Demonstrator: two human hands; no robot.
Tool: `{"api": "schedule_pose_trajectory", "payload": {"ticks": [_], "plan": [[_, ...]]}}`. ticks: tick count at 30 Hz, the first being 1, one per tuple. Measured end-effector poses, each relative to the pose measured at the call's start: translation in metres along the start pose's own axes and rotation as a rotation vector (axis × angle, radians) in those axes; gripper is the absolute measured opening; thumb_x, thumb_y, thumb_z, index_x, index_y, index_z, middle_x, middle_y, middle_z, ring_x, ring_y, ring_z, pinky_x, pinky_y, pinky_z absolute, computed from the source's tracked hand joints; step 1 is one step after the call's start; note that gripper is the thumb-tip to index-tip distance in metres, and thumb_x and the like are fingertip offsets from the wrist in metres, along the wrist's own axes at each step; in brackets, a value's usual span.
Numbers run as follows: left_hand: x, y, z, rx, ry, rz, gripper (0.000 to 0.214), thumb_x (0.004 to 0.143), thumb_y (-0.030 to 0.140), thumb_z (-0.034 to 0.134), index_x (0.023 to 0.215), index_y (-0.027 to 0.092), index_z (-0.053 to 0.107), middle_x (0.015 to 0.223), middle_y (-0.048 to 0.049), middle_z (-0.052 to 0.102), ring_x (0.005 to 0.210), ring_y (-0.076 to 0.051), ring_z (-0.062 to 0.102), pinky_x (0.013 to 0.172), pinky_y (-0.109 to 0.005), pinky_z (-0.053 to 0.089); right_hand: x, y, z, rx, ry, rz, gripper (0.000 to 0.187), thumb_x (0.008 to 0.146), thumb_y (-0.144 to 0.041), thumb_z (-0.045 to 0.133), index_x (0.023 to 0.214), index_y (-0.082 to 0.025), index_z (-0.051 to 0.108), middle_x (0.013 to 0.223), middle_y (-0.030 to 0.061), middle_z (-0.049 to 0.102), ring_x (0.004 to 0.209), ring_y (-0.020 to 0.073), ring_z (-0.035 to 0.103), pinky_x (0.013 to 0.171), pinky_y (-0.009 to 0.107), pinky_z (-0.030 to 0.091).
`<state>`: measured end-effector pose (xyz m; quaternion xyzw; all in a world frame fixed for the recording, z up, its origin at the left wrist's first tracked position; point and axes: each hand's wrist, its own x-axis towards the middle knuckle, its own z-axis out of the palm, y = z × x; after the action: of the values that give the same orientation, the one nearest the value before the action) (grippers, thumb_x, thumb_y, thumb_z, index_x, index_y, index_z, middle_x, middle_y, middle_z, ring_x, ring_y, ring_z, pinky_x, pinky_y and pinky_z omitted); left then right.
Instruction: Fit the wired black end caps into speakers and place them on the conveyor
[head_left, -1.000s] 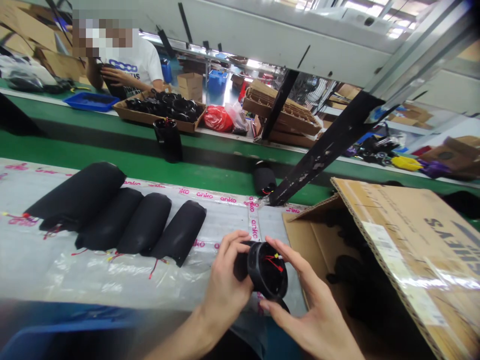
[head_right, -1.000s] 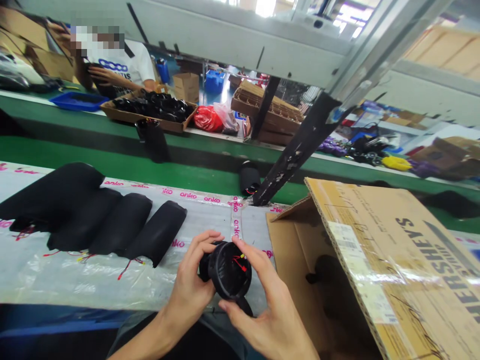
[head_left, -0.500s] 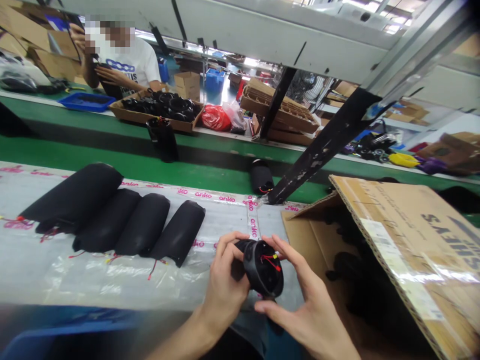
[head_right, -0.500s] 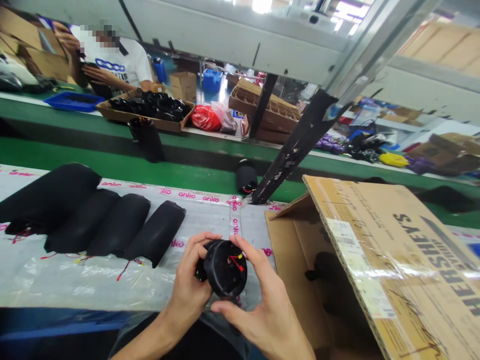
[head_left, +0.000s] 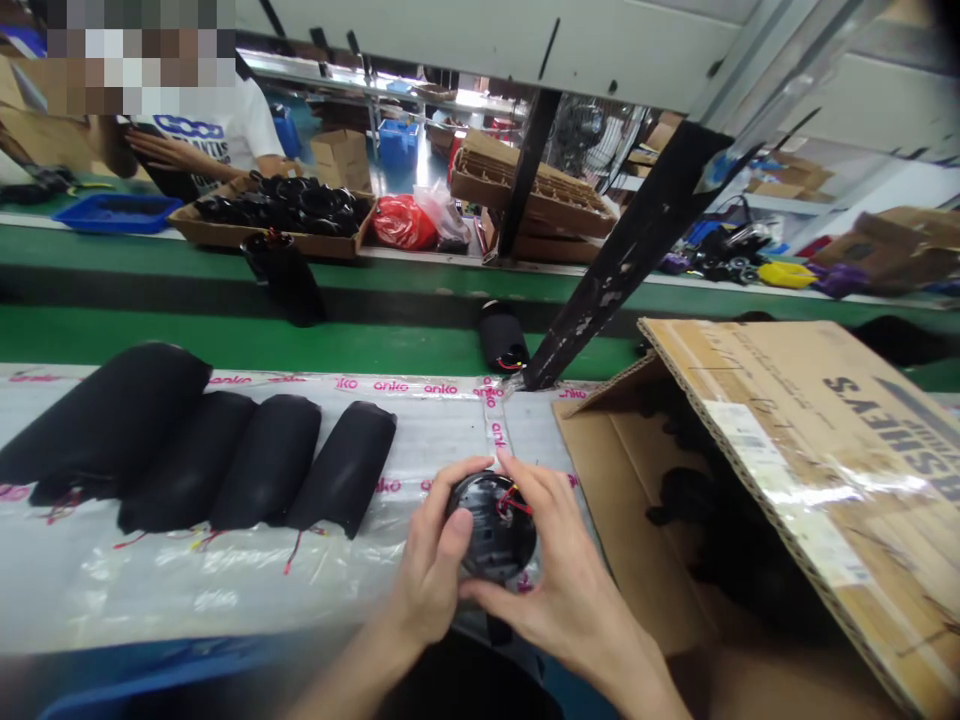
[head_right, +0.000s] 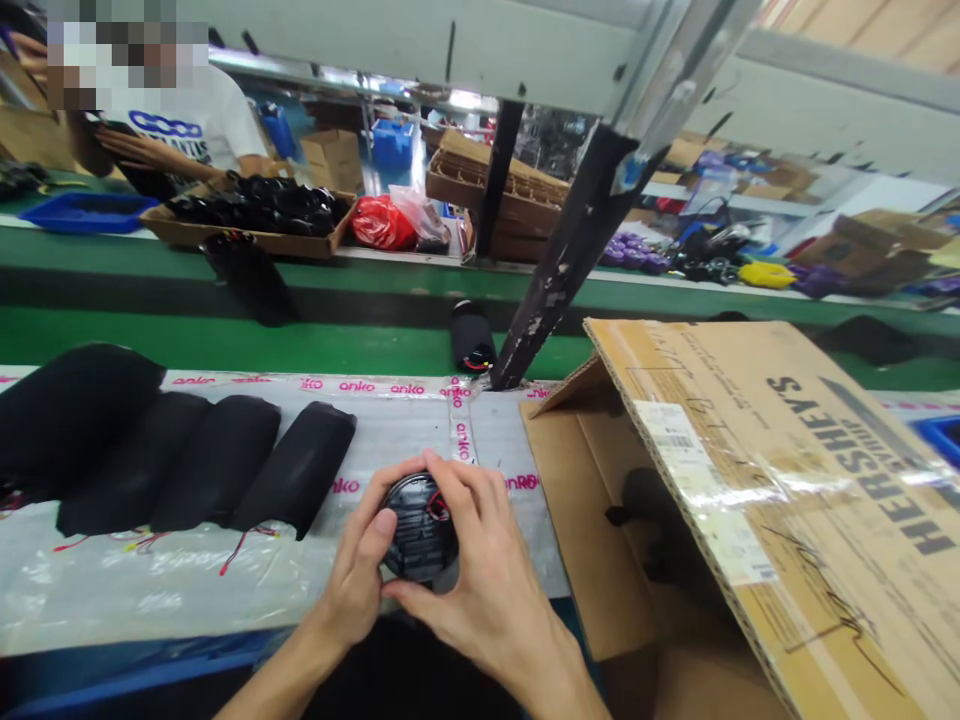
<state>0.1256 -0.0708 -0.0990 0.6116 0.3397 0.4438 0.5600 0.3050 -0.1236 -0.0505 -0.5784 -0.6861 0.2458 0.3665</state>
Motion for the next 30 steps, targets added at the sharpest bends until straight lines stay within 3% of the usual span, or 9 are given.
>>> {"api": "schedule_pose_trajectory", "payload": {"ticks": [4,7,9,14,20,23,25,27,30], "plan": [[0.013,0.000,0.005,0.007,-0.053,0.006,0.051,0.115,0.058,0.037,0.144,0.029,0.067,0.146,-0.0067,0.073,0.134,-0.028,0.069,0.118,-0.042,0.051,-0.010,0.014,0.001,0.373,0.105,0.150,0.073,0.101,-0.043,0.072,0.167,-0.041,0.039,0.163,0.0063,0.056,0.143,0.0313,0.060,0.120,0.049,0.052],[0.016,-0.002,0.002,0.012,-0.072,-0.008,0.051,0.117,0.056,0.035,0.150,0.030,0.064,0.150,-0.0060,0.071,0.139,-0.026,0.067,0.121,-0.041,0.048,-0.013,0.022,0.014,0.525,0.258,0.251,0.052,0.106,-0.044,0.066,0.156,-0.036,0.054,0.156,0.0066,0.064,0.134,0.0269,0.065,0.111,0.041,0.057],[0.012,-0.003,0.002,-0.006,-0.007,-0.007,0.045,0.117,0.052,0.040,0.151,0.030,0.061,0.152,-0.0055,0.070,0.143,-0.025,0.064,0.122,-0.039,0.048,-0.014,0.022,0.027,0.563,0.325,0.274,0.049,0.103,-0.044,0.071,0.150,-0.034,0.060,0.152,0.0073,0.067,0.134,0.0267,0.066,0.111,0.039,0.057],[0.001,0.000,0.014,0.014,0.225,-0.032,0.035,0.117,0.045,0.045,0.132,0.026,0.071,0.141,-0.0059,0.075,0.132,-0.021,0.069,0.115,-0.034,0.051,-0.019,0.013,0.046,0.672,0.512,0.336,0.041,0.098,-0.043,0.079,0.136,-0.030,0.071,0.137,0.0076,0.076,0.127,0.0252,0.073,0.107,0.036,0.060],[-0.002,-0.002,0.017,-0.033,0.284,-0.029,0.031,0.114,0.048,0.054,0.124,0.024,0.071,0.136,-0.0062,0.079,0.124,-0.020,0.074,0.107,-0.030,0.056,-0.033,0.011,0.054,0.554,0.574,0.322,0.030,0.100,-0.034,0.079,0.130,-0.035,0.080,0.140,0.0044,0.080,0.133,0.0262,0.075,0.112,0.038,0.061],[-0.001,-0.005,0.022,-0.131,0.327,-0.016,0.026,0.113,0.046,0.056,0.115,0.023,0.068,0.131,-0.0054,0.081,0.121,-0.021,0.076,0.103,-0.031,0.059,-0.034,0.008,0.054,0.403,0.604,0.232,0.033,0.099,-0.026,0.078,0.130,-0.037,0.081,0.139,0.0037,0.081,0.129,0.0271,0.077,0.115,0.044,0.061],[0.000,-0.005,0.025,-0.179,0.351,-0.004,0.025,0.113,0.046,0.056,0.112,0.023,0.067,0.129,-0.0051,0.081,0.123,-0.021,0.075,0.104,-0.032,0.059,-0.031,0.004,0.053,0.429,0.607,0.256,0.030,0.100,-0.027,0.076,0.129,-0.035,0.081,0.141,0.0051,0.080,0.131,0.0284,0.076,0.117,0.047,0.060],[0.003,-0.003,0.023,-0.229,0.319,-0.035,0.024,0.114,0.045,0.055,0.112,0.024,0.066,0.130,-0.0048,0.080,0.123,-0.022,0.075,0.104,-0.033,0.059,-0.027,-0.001,0.052,0.570,0.601,0.333,0.026,0.102,-0.031,0.076,0.127,-0.034,0.081,0.144,0.0060,0.079,0.136,0.0291,0.074,0.119,0.048,0.059],[0.011,0.003,0.007,-0.230,0.109,-0.142,0.028,0.114,0.045,0.051,0.121,0.025,0.069,0.139,-0.0063,0.077,0.128,-0.024,0.072,0.107,-0.034,0.057,-0.023,-0.005,0.051,0.746,0.610,0.400,0.023,0.100,-0.037,0.078,0.123,-0.033,0.081,0.147,0.0065,0.076,0.141,0.0300,0.070,0.122,0.049,0.056]]}}
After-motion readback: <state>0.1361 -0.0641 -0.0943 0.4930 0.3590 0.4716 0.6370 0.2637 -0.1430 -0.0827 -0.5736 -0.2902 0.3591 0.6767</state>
